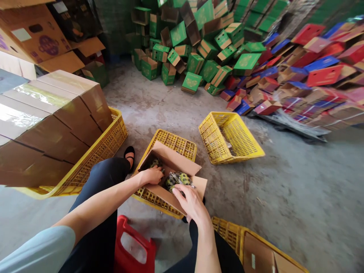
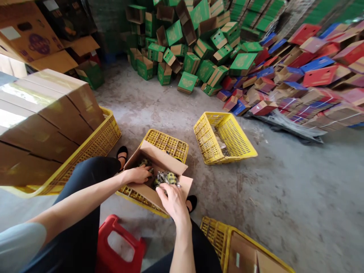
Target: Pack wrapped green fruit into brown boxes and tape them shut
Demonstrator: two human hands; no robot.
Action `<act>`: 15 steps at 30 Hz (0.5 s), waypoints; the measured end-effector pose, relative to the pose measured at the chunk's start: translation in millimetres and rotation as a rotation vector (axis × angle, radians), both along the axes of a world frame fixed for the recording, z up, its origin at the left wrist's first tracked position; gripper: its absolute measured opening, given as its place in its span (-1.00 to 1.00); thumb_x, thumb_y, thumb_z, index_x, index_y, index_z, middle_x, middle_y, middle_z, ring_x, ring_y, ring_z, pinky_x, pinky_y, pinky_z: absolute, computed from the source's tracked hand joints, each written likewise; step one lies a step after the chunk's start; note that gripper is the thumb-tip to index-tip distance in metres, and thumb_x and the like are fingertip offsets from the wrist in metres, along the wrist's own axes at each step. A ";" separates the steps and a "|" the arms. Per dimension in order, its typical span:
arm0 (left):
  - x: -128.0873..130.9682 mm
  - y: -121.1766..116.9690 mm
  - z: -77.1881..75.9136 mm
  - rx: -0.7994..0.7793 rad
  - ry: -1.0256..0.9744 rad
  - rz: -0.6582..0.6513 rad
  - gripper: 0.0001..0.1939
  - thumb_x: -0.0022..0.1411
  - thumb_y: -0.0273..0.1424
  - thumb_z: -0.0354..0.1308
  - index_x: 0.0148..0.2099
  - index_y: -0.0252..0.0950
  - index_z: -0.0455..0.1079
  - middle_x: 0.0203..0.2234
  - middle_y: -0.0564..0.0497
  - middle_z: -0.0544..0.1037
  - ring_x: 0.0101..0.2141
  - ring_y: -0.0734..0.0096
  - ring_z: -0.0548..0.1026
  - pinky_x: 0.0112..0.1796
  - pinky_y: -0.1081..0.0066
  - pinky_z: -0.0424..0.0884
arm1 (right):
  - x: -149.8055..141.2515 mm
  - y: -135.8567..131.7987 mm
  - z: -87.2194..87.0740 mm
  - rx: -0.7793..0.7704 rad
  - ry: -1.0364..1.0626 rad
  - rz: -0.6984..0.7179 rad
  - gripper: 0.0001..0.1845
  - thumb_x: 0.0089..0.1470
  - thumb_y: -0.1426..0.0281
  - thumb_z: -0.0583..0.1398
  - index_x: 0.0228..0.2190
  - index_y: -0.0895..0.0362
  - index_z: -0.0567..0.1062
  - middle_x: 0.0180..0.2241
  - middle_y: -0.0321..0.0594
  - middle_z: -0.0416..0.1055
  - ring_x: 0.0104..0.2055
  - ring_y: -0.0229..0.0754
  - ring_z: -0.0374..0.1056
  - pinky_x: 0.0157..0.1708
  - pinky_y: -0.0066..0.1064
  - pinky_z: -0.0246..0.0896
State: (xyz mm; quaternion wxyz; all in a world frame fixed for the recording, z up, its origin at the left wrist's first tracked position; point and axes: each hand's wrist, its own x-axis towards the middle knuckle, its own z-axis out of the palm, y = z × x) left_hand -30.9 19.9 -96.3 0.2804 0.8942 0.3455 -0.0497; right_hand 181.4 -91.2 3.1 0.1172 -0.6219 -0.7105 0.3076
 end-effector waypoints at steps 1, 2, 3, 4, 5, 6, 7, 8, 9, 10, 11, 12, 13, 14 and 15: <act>0.1 -1.1 -0.9 0.004 0.008 0.002 -0.76 0.21 -0.45 0.18 -0.12 -0.36 0.61 -0.12 -0.30 0.61 -0.09 0.00 0.53 -0.01 0.16 0.40 | 1.3 0.6 1.4 0.034 0.028 -0.027 -0.66 0.34 0.19 0.10 -0.10 0.04 0.62 -0.11 -0.10 0.65 0.00 0.03 0.54 0.10 -0.14 0.32; 0.4 -2.1 -1.3 0.009 0.009 0.011 -0.75 0.21 -0.44 0.18 -0.11 -0.37 0.62 -0.13 -0.31 0.61 -0.08 -0.02 0.53 0.00 0.14 0.39 | 2.8 1.3 2.2 0.069 0.056 -0.053 -0.65 0.34 0.18 0.10 -0.10 0.04 0.62 -0.10 -0.10 0.64 0.01 0.04 0.54 0.11 -0.13 0.33; 0.9 -2.9 -1.2 0.016 0.006 0.023 -0.75 0.22 -0.44 0.18 -0.12 -0.38 0.62 -0.15 -0.32 0.62 -0.08 -0.03 0.53 0.01 0.12 0.38 | 4.4 2.2 2.5 0.100 0.083 -0.079 -0.65 0.33 0.17 0.10 -0.09 0.04 0.62 -0.09 -0.10 0.64 0.01 0.04 0.54 0.11 -0.12 0.33; 1.3 -3.5 -0.7 0.024 -0.003 0.033 -0.76 0.23 -0.45 0.17 -0.13 -0.39 0.62 -0.17 -0.32 0.62 -0.09 -0.03 0.53 0.03 0.11 0.37 | 6.0 3.1 2.3 0.125 0.109 -0.102 -0.64 0.33 0.16 0.10 -0.09 0.04 0.62 -0.10 -0.10 0.65 0.00 0.04 0.55 0.11 -0.12 0.35; 1.7 -3.8 0.0 0.032 -0.015 0.044 -0.75 0.23 -0.47 0.15 -0.14 -0.39 0.63 -0.19 -0.32 0.63 -0.11 -0.02 0.54 0.04 0.11 0.37 | 7.4 4.1 1.8 0.143 0.129 -0.125 -0.63 0.33 0.16 0.09 -0.09 0.03 0.62 -0.10 -0.11 0.65 -0.01 0.04 0.56 0.09 -0.13 0.37; 2.0 -3.7 1.2 0.040 -0.029 0.060 -0.75 0.24 -0.49 0.13 -0.15 -0.39 0.64 -0.20 -0.31 0.64 -0.12 0.01 0.55 0.05 0.13 0.37 | 8.5 5.2 1.1 0.158 0.143 -0.146 -0.63 0.33 0.15 0.09 -0.10 0.03 0.63 -0.11 -0.11 0.65 -0.02 0.04 0.57 0.07 -0.14 0.40; 1.9 -3.0 2.7 0.047 -0.045 0.079 -0.74 0.24 -0.52 0.11 -0.16 -0.39 0.64 -0.22 -0.30 0.64 -0.14 0.03 0.56 0.04 0.15 0.38 | 9.4 6.3 0.5 0.170 0.150 -0.166 -0.63 0.33 0.15 0.09 -0.11 0.02 0.63 -0.11 -0.12 0.66 -0.04 0.04 0.57 0.04 -0.15 0.42; 1.7 -1.9 4.7 0.053 -0.059 0.104 -0.72 0.23 -0.54 0.10 -0.15 -0.38 0.65 -0.23 -0.29 0.65 -0.16 0.05 0.57 0.03 0.18 0.39 | 10.1 7.5 0.0 0.181 0.152 -0.185 -0.63 0.33 0.15 0.09 -0.12 0.01 0.64 -0.12 -0.13 0.66 -0.05 0.04 0.58 0.02 -0.16 0.43; 1.2 -0.3 7.5 0.058 -0.071 0.131 -0.70 0.22 -0.56 0.09 -0.14 -0.36 0.65 -0.22 -0.28 0.66 -0.16 0.07 0.58 0.00 0.21 0.41 | 10.5 8.6 -0.4 0.190 0.152 -0.201 -0.63 0.33 0.14 0.09 -0.12 0.01 0.64 -0.12 -0.13 0.66 -0.06 0.04 0.58 0.00 -0.16 0.45; 0.7 1.7 11.1 0.065 -0.077 0.154 -0.68 0.22 -0.56 0.09 -0.11 -0.35 0.65 -0.21 -0.26 0.66 -0.15 0.07 0.59 -0.02 0.23 0.42 | 10.8 9.7 -0.6 0.198 0.151 -0.215 -0.62 0.32 0.14 0.09 -0.12 0.01 0.64 -0.12 -0.13 0.66 -0.06 0.04 0.58 0.00 -0.16 0.45; 0.2 3.8 15.8 0.070 -0.089 0.184 -0.67 0.22 -0.55 0.10 -0.08 -0.34 0.65 -0.20 -0.24 0.67 -0.14 0.08 0.59 -0.04 0.25 0.43 | 10.9 10.8 -0.6 0.204 0.152 -0.227 -0.62 0.32 0.14 0.09 -0.12 0.01 0.64 -0.12 -0.13 0.66 -0.06 0.05 0.58 0.01 -0.14 0.45; -0.2 5.9 21.5 0.068 -0.115 0.224 -0.67 0.23 -0.53 0.11 -0.06 -0.34 0.65 -0.18 -0.22 0.68 -0.14 0.08 0.60 -0.05 0.27 0.44 | 11.0 11.9 -0.6 0.208 0.155 -0.238 -0.61 0.32 0.14 0.08 -0.12 0.01 0.64 -0.12 -0.13 0.66 -0.06 0.05 0.58 0.03 -0.13 0.44; -0.4 7.8 28.2 0.060 -0.159 0.272 -0.69 0.24 -0.50 0.13 -0.05 -0.33 0.65 -0.18 -0.20 0.69 -0.14 0.08 0.60 -0.06 0.28 0.44 | 11.0 12.8 -0.7 0.210 0.162 -0.251 -0.61 0.32 0.13 0.08 -0.11 0.01 0.64 -0.11 -0.12 0.66 -0.05 0.05 0.58 0.05 -0.11 0.44; -0.3 9.3 35.8 0.044 -0.229 0.334 -0.72 0.25 -0.45 0.16 -0.07 -0.32 0.66 -0.19 -0.18 0.69 -0.15 0.10 0.61 -0.07 0.29 0.45 | 10.8 13.6 -0.9 0.211 0.174 -0.266 -0.60 0.31 0.13 0.08 -0.10 0.02 0.64 -0.11 -0.11 0.66 -0.05 0.06 0.58 0.08 -0.09 0.43; 0.0 10.3 43.8 0.019 -0.316 0.400 -0.76 0.25 -0.42 0.20 -0.11 -0.31 0.67 -0.21 -0.15 0.70 -0.18 0.12 0.62 -0.09 0.31 0.45 | 10.5 14.4 -1.4 0.212 0.191 -0.283 -0.60 0.30 0.12 0.09 -0.08 0.03 0.63 -0.11 -0.09 0.66 -0.04 0.06 0.58 0.09 -0.08 0.43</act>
